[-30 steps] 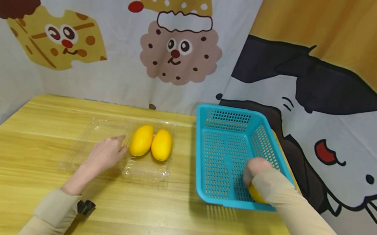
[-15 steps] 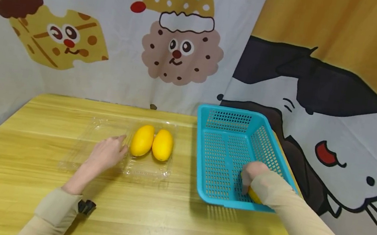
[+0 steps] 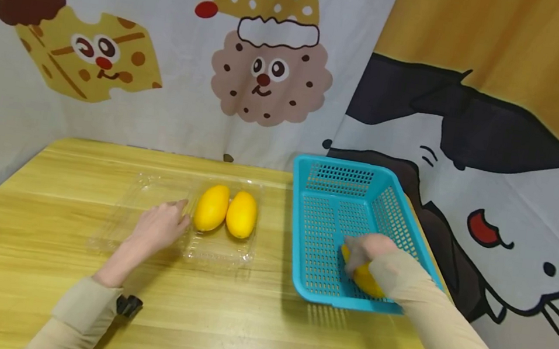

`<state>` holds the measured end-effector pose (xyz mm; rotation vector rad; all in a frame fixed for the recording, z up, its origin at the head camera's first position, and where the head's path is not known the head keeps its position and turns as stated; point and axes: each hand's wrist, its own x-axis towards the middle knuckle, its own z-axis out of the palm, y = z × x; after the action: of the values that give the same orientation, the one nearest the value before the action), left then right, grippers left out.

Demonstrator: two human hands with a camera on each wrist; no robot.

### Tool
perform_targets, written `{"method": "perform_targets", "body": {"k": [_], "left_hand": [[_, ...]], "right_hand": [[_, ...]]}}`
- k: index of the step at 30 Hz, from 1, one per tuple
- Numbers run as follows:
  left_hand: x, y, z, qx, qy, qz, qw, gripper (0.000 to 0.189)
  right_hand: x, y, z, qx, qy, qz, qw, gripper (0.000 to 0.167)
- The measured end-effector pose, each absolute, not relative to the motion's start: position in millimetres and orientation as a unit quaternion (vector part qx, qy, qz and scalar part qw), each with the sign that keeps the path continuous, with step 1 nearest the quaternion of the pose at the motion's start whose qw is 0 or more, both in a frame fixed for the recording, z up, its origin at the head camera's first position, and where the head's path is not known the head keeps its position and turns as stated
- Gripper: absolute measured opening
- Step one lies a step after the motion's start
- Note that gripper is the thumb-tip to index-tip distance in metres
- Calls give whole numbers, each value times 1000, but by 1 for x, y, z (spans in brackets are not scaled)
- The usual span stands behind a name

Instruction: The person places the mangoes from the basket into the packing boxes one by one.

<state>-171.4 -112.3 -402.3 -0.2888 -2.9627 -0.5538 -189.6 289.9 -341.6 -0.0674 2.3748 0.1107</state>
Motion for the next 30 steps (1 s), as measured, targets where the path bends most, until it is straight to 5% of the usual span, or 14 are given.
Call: {"method": "perform_targets", "body": {"k": [9, 19, 30], "left_hand": [[-172, -112, -402, -95, -977, -183, 52, 45], [-173, -112, -402, -92, -978, -180, 48, 46], [-172, -112, -402, -92, -977, -185, 48, 45]], "right_hand": [[-211, 269, -329, -61, 933, -25, 353, 95], [-222, 242, -295, -123, 955, -49, 267, 59], [-201, 188, -270, -167, 965, -41, 195, 72]]}}
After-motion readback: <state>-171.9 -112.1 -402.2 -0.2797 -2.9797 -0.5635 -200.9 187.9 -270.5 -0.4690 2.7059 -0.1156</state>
